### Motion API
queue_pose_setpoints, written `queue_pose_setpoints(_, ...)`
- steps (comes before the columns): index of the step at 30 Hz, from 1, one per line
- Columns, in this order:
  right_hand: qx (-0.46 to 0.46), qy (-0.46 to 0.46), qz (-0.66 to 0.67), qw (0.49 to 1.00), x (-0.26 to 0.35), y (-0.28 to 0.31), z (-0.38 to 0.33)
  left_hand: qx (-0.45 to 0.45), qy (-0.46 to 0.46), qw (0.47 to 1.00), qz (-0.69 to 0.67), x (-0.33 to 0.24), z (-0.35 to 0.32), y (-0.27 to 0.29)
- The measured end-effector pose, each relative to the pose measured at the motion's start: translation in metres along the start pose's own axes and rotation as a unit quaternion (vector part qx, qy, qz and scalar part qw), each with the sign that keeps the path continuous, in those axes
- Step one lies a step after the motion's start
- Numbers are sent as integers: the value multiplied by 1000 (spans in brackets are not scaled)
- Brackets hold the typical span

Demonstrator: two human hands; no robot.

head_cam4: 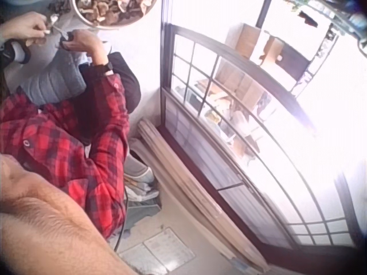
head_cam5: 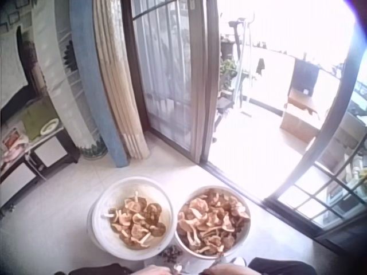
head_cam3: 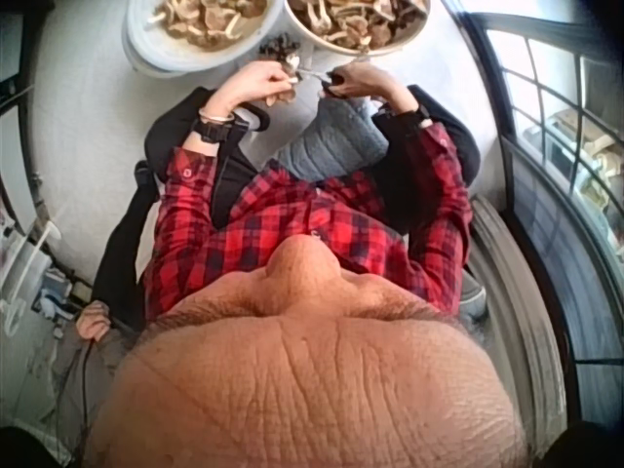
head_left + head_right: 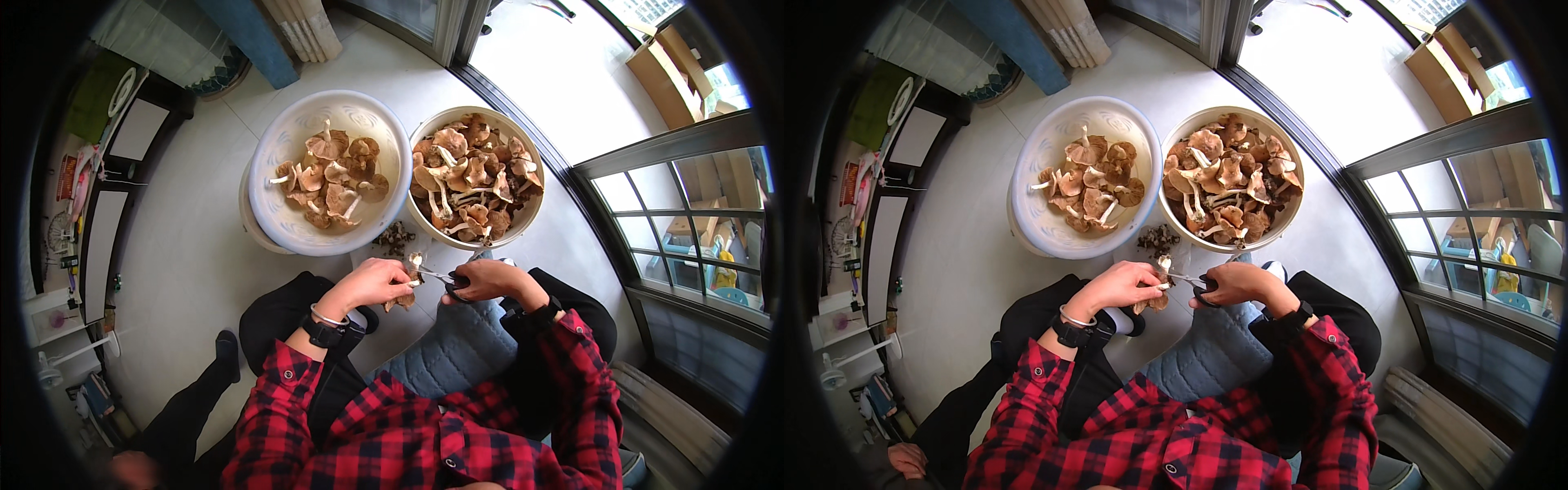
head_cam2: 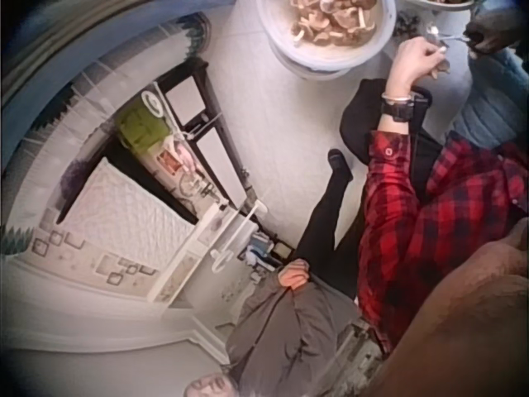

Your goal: The person sits on the floor and uses scissors to trim the stems of mushrooms. They pick mushrooms from a large bowl, cut the stems, and place the trimmed mushrooms into a smaller bowl while discarding the stems.

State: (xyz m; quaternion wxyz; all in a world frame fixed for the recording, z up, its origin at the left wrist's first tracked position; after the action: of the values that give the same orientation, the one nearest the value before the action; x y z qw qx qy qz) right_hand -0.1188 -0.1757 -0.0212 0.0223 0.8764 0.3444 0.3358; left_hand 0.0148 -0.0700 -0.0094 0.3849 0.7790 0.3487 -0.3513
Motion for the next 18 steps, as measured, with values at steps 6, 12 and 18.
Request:
queue_pose_setpoints(6, 22, 8, 44, 999, 1, -3, 5, 19, -2, 998, 52, -3, -1, -4)
queue_pose_setpoints(12, 47, 5, 46, 998, -1, -8, 11, 30, 25, 993, 108, 1, -3, -13)
queue_pose_setpoints(18, 44, 4, 49, 998, 0, -9, 17, 18, 19, 994, 105, 6, -4, -10)
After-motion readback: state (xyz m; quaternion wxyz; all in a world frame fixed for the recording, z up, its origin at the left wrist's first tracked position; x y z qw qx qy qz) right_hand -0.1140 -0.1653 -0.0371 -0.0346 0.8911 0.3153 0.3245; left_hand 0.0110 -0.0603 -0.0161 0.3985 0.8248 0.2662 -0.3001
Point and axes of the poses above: each hand's wrist, its own z-axis towards the middle knuckle, its own y-axis out of the back of the hand, x = y × z, the point moved 8 cm from there along z, towards the middle knuckle, and after that the axes turned 9 degrees about x, right-handed, at the moved point
